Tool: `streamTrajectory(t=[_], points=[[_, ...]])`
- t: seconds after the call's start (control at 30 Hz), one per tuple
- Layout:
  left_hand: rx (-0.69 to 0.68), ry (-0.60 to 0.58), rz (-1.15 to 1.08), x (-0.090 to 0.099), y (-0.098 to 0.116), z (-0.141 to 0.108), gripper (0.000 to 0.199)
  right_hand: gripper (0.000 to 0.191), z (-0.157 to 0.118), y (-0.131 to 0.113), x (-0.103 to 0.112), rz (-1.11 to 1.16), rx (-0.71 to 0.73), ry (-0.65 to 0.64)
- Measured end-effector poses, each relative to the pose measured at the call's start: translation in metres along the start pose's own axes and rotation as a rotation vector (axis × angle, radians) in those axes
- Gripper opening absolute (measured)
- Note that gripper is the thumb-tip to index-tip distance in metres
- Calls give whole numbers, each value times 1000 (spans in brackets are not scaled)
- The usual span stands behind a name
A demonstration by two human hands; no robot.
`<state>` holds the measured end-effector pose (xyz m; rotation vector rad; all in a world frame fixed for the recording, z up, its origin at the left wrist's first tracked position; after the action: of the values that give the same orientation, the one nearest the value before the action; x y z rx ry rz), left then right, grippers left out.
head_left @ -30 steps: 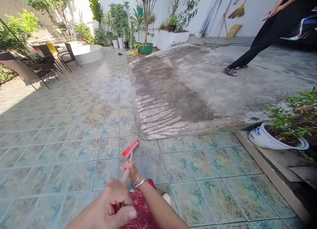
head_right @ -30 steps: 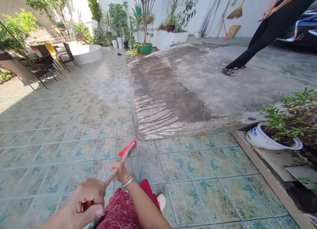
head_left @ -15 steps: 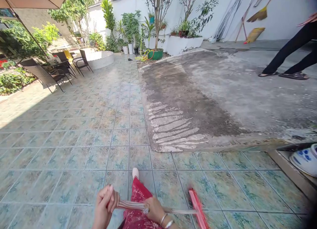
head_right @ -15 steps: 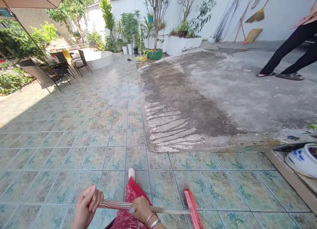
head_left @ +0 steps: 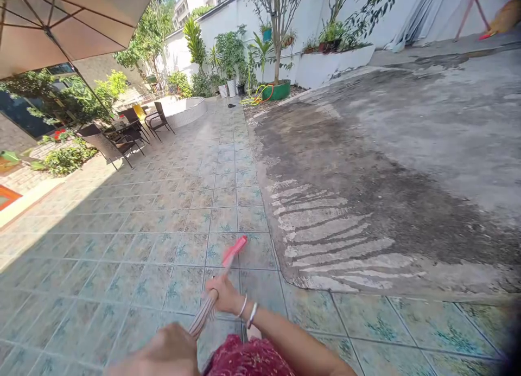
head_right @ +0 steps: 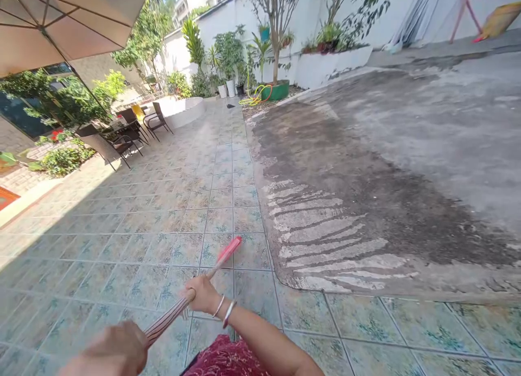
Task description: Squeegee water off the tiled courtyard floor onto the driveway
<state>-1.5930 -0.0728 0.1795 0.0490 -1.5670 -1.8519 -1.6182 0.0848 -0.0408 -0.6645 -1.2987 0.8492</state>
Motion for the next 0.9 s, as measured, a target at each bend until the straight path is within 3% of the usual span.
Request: streamTrajectory(t=[0.1,0.2,0.3,0.37,0.43,0.53,0.6,0.73,0.83,0.9], points=[[16,-250,182,-13,-39,57,19,41,73,44,11,-7,-21,48],[11,-412,303,-27,-98,108,33,42,121,89,16,-17,-103,87],[-25,-489,248,-9,-135,142,39,40,143,119,14,-12,-193,138],[-60,-531,101,27,-136,162,37,40,151,127,10,-3,-250,159],[-109,-527,-95,80,-129,186,36,41,162,125,9,-1,-298,162],[-131,-356,-354,165,-139,224,38,39,191,115,12,-35,-362,142],[-89,-185,-504,214,-171,240,38,31,221,110,11,-127,-451,77],[77,132,-674,289,-266,243,35,12,285,110,-9,-311,-674,-83],[189,215,-679,334,-315,240,41,11,327,109,-27,-331,-737,-136],[174,199,-670,364,-325,247,44,11,357,104,-32,-329,-732,-147]])
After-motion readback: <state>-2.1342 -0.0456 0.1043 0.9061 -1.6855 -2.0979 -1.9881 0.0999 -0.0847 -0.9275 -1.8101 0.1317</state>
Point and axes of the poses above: each hand's wrist, its own z-axis towards the middle knuckle, its own x-axis out of the back of the hand, y = z × x, the point moved 2 cm from there along z, towards the middle knuckle, and after that the axes turned 2 degrees about -z, right-handed, at the moved point
